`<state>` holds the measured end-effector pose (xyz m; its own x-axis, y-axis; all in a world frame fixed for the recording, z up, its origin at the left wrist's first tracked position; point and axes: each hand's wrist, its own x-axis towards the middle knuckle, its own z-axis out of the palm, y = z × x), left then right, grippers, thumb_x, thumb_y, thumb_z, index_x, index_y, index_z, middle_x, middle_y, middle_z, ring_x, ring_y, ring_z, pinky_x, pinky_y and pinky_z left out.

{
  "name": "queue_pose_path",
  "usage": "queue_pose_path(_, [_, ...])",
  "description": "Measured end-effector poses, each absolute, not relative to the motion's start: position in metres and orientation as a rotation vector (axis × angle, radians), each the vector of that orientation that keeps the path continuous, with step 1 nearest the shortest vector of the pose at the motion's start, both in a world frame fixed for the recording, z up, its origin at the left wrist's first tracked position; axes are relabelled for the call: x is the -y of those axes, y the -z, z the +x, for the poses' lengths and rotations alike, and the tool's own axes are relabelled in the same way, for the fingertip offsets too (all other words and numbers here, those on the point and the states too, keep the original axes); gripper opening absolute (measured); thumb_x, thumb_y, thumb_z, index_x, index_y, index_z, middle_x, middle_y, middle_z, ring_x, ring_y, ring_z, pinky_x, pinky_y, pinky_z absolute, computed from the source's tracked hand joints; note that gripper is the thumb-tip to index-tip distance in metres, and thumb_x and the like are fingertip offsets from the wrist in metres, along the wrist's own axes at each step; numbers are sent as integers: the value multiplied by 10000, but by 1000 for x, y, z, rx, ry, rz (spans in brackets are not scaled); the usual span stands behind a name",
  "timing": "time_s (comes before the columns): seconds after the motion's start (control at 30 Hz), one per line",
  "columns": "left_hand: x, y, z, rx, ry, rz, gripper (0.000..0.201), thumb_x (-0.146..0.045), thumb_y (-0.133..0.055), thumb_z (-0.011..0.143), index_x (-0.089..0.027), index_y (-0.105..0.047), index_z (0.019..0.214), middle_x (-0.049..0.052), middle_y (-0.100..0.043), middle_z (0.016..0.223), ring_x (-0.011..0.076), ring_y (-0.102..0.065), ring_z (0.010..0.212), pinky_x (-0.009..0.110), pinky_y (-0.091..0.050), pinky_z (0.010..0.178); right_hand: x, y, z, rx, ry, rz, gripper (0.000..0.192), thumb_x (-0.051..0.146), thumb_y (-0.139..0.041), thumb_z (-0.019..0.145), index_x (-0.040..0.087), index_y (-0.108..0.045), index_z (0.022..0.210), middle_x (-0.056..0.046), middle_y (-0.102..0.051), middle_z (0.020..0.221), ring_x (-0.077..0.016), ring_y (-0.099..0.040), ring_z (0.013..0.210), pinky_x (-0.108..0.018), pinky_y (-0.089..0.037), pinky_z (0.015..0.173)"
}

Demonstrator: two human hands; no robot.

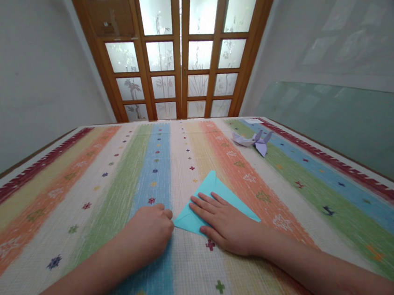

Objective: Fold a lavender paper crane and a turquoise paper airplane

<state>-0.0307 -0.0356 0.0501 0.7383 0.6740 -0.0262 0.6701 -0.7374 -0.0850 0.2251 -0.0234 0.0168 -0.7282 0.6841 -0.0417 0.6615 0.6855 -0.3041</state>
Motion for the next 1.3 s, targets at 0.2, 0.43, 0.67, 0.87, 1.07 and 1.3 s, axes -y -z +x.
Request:
queue_pose_path(0.2, [27,-52,-36,1117,302,-2864,179,-109,-523,895,-153,-677,814,83,-660,838,244,-593,842,364,-499,734,21,-19,227,2826,-484,-1104,624,456,-400,1029,228,-241,1588,-92,-245,1642,-310,-199,1514,-577,-154,1223])
queue_pose_path(0.43, [25,-31,-24,991,496,-3234,152,-240,-602,937,-165,-679,1044,74,-689,1055,224,-611,1021,371,-495,926,15,-39,236,2806,-503,-965,438,332,-427,1029,206,-510,1440,-102,-523,1481,-248,-452,1375,-507,-260,1197])
queue_pose_path(0.67, [17,-21,-21,951,548,-3214,178,-253,-558,977,-170,-701,1042,77,-714,998,215,-642,964,346,-516,868,13,-46,243,2707,-556,-866,406,329,-550,964,197,-596,1346,-123,-622,1344,-254,-563,1224,-444,-419,1061])
queue_pose_path(0.87, [16,-19,-22,773,464,-3127,230,-221,-491,1004,-168,-715,1003,87,-725,973,210,-662,935,341,-533,839,24,-55,242,2776,-535,-781,421,410,-629,901,227,-637,1280,-101,-641,1298,-270,-570,1189,-458,-390,1047])
queue_pose_path(1.07, [18,-25,-26,821,510,-3226,210,-204,-539,959,-177,-701,1090,84,-721,1071,213,-656,1010,350,-525,911,35,-58,237,2853,-455,-779,382,230,-584,864,239,-647,1241,-84,-660,1113,-254,-576,1067,-435,-413,976])
queue_pose_path(1.3, [16,-22,-26,880,571,-3267,236,-222,-571,946,-192,-683,1151,82,-707,1111,212,-633,1052,376,-501,958,38,-56,234,2848,-480,-786,486,118,-548,836,262,-601,1298,-71,-646,1195,-242,-567,1112,-404,-426,979])
